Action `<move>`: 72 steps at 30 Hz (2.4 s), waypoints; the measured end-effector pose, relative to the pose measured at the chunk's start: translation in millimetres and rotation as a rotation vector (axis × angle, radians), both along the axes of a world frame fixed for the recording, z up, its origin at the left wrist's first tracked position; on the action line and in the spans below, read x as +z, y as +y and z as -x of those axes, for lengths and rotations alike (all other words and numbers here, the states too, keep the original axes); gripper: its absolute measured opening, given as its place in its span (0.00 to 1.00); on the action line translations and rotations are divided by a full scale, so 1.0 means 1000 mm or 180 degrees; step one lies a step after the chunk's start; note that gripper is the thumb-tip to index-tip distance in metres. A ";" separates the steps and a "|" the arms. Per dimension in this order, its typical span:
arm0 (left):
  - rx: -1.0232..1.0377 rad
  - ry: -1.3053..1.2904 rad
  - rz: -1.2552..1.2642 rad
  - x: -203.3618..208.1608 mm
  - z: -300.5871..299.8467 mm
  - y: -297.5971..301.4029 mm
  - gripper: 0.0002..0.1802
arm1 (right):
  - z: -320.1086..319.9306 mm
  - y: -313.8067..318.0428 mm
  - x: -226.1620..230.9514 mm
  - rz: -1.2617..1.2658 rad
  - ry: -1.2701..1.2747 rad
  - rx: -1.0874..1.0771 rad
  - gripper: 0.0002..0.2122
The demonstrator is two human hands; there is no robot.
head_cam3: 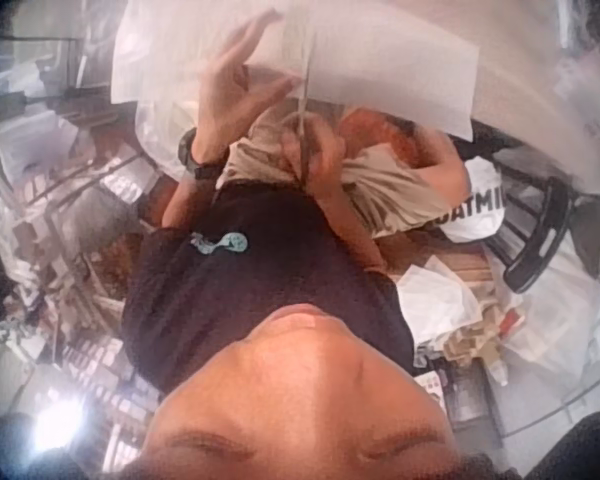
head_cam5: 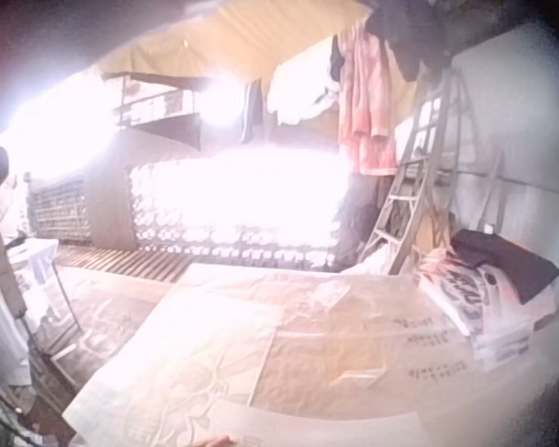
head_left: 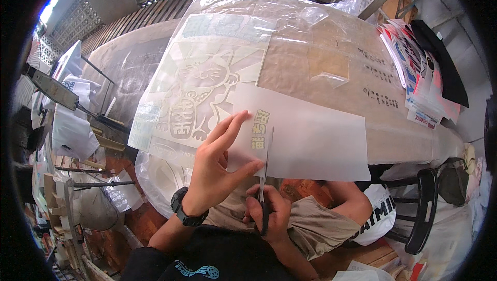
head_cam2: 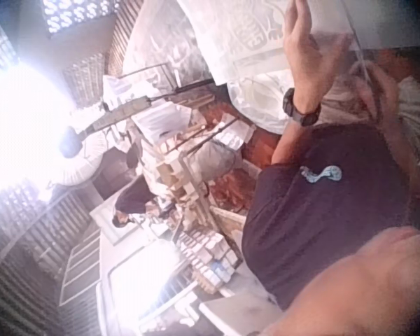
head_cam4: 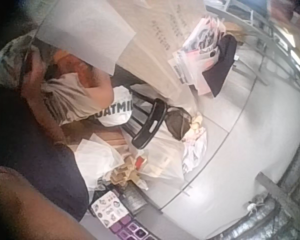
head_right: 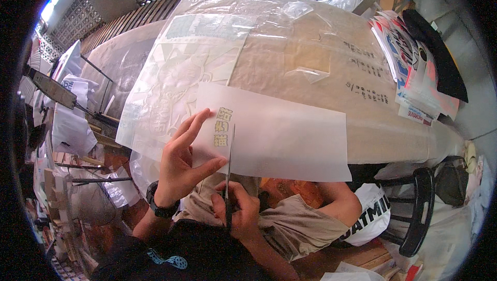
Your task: The person cuts around the printed designs on vinyl sheets using a pair of scissors on a table covered in protective plastic.
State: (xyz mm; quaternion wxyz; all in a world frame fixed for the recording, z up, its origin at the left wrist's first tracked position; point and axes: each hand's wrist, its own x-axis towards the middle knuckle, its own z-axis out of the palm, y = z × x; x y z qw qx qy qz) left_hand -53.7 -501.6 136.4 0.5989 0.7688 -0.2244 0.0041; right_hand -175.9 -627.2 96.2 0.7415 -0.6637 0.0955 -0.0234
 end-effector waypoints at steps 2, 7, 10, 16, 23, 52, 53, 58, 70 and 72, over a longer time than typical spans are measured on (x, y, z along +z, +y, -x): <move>0.0041 0.0082 -0.0131 0.006 0.001 0.002 0.49 | -0.004 0.000 0.003 0.0029 -0.0009 -0.0027 0.09; 0.0069 0.0010 -0.0192 0.009 -0.002 0.004 0.48 | -0.009 0.001 0.007 0.0070 0.0121 -0.0028 0.08; -0.0042 -0.0268 -0.0153 0.005 -0.004 0.005 0.47 | -0.016 0.000 0.009 -0.0175 0.0079 -0.0093 0.10; -0.0067 0.0058 -0.0065 0.015 -0.002 -0.001 0.46 | -0.030 -0.009 0.019 -0.0013 0.0135 -0.0128 0.15; -0.0041 0.0070 -0.0390 0.027 -0.003 0.001 0.46 | -0.053 -0.022 0.022 -0.0044 -0.0299 0.0009 0.23; 0.0327 -0.0900 0.1429 0.053 -0.012 -0.051 0.23 | -0.094 -0.048 0.108 -0.0353 -0.1741 -0.1790 0.17; 0.0463 -0.0892 0.1543 0.060 -0.013 -0.054 0.23 | -0.086 -0.051 0.102 -0.0271 -0.1875 -0.1648 0.19; 0.0461 -0.1017 0.2156 0.082 -0.017 -0.080 0.23 | -0.042 -0.068 0.030 0.0148 -0.2195 -0.0353 0.23; 0.0017 -0.0987 0.1835 0.079 -0.014 -0.092 0.28 | -0.042 -0.065 0.048 0.1355 -0.1833 -0.0486 0.13; 0.0067 -0.0950 0.1745 0.080 -0.013 -0.093 0.28 | -0.043 -0.065 0.048 0.1409 -0.1884 -0.0551 0.13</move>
